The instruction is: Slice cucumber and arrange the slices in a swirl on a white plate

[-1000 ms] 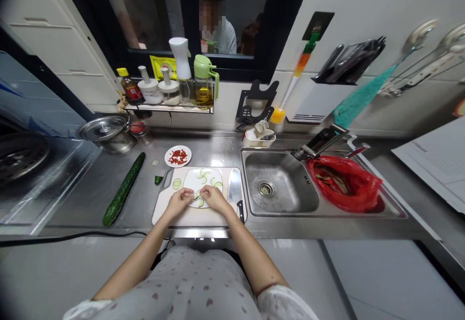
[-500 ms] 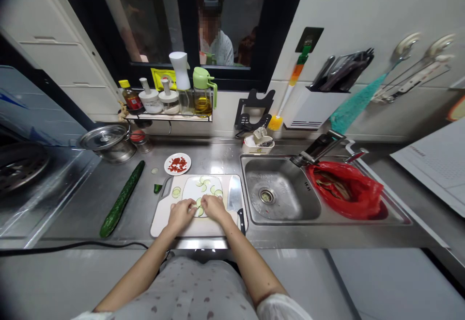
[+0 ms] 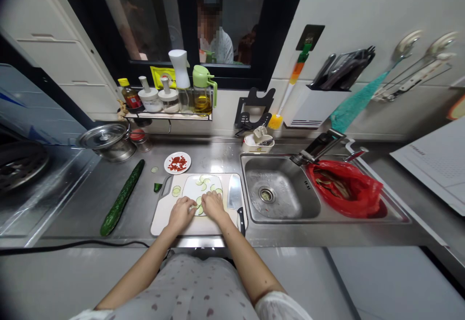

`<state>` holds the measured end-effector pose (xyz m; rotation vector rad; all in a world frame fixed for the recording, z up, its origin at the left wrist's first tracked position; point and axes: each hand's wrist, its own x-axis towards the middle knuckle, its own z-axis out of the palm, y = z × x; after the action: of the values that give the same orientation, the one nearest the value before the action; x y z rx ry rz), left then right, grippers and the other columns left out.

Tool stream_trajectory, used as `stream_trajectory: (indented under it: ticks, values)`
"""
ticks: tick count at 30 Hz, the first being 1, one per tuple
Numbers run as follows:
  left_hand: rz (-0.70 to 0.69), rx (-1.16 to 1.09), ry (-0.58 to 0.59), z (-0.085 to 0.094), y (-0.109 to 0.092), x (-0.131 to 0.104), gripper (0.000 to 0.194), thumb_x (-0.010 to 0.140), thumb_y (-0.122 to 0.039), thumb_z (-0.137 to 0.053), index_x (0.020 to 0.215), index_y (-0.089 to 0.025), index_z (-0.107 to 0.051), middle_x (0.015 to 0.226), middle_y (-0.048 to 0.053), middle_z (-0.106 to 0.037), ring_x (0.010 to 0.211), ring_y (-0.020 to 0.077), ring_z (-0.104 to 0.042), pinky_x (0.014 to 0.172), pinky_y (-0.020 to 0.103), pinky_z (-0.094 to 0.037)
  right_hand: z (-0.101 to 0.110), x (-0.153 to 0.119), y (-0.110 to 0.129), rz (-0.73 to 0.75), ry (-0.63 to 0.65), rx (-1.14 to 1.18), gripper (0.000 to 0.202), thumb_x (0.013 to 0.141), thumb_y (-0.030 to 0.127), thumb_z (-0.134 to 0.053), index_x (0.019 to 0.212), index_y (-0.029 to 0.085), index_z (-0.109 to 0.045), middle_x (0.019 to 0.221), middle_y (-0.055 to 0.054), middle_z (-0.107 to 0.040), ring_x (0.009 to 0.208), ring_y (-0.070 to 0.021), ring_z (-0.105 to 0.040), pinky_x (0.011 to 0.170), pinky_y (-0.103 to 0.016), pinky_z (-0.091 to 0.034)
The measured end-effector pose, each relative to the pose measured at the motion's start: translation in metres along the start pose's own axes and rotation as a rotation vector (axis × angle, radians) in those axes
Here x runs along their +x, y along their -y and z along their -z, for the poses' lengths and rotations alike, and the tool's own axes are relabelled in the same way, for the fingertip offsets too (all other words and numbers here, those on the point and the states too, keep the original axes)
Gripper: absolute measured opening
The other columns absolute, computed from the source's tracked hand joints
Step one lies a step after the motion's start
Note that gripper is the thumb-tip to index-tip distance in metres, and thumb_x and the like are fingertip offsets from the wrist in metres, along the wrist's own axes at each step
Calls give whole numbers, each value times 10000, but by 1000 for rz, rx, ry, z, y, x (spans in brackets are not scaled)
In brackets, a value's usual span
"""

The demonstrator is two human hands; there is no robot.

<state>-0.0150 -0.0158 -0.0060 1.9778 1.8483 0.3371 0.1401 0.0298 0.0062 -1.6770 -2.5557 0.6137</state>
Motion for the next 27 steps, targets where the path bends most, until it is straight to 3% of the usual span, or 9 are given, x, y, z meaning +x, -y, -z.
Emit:
stream_trajectory:
  ticks: [8,27]
  values:
    - [-121,-10,12,1,1,-2,247,883,-180,-479,942,-234,-713,954,63,-603,942,196,-494,852,308,-389,-3,-2,0,-12,4,-26,168,885,201,-498,968,179,-642,1026,-91,-614,1009,-230,-478,819,-328,-280]
    - [-155,-1,34,1,2,-1,276,898,-211,-468,982,-249,-727,938,70,-604,960,205,-501,869,312,-396,-15,-13,3,17,-64,-143,258,936,191,-415,962,206,-672,1027,-101,-591,984,-231,-455,827,-342,-301]
